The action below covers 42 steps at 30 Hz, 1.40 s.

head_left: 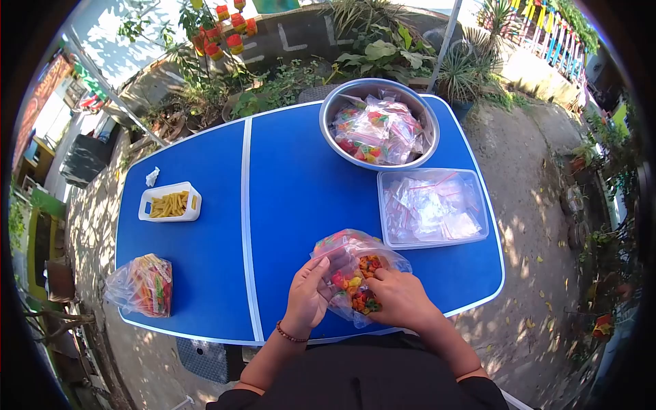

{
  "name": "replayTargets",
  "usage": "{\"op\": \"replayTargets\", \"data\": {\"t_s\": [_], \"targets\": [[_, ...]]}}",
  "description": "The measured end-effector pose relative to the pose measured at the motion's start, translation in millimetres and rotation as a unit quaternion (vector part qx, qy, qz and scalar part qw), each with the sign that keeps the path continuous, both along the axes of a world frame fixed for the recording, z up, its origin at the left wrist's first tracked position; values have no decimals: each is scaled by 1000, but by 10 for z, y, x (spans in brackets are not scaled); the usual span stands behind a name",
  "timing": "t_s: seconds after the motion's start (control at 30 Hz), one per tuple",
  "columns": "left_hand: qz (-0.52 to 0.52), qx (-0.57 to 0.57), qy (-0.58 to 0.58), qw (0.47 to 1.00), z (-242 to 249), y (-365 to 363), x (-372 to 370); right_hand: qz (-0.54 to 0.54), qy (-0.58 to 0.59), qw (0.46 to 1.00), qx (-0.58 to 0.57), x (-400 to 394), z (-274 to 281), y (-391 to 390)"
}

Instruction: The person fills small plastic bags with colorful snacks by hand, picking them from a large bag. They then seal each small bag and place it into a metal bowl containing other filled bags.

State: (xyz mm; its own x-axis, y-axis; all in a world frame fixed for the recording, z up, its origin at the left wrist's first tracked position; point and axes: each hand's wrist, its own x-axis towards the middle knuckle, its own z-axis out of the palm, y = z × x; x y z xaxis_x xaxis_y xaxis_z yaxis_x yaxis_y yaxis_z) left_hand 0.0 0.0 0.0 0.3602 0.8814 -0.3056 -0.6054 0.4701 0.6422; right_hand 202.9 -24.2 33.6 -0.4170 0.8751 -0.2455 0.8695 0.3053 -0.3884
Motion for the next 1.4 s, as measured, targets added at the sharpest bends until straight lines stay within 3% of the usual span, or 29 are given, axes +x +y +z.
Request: {"op": "replayTargets", "data": {"t_s": [0.07, 0.17, 0.57, 0.7, 0.8, 0.97, 1.17, 1.4], "targets": [[5, 2, 5, 1000, 4, 5, 6, 3, -9, 1000, 11, -40, -48, -17], [1, 9, 17, 1000, 20, 20, -50, -60, 71, 989, 114, -117, -207, 1], [-2, 2, 27, 1000, -23, -5, -17, -73, 62, 992, 76, -6, -216, -10], [2, 33, 74, 997, 18, -23, 22, -82, 149, 983, 62, 91, -140, 41], [-15, 106, 152, 983, 117, -36, 65, -137, 301, 939, 90, 179, -80, 79], [-45, 191, 249, 948, 29, -120, 99, -292, 574, 758, 100, 71, -3, 23], [-55, 239, 295, 923, -17, -161, 152, -141, 437, 873, 167, 155, 17, 11], [-83, 232, 265, 932, -8, -172, 150, -92, 407, 899, 135, 153, 63, 49]]}}
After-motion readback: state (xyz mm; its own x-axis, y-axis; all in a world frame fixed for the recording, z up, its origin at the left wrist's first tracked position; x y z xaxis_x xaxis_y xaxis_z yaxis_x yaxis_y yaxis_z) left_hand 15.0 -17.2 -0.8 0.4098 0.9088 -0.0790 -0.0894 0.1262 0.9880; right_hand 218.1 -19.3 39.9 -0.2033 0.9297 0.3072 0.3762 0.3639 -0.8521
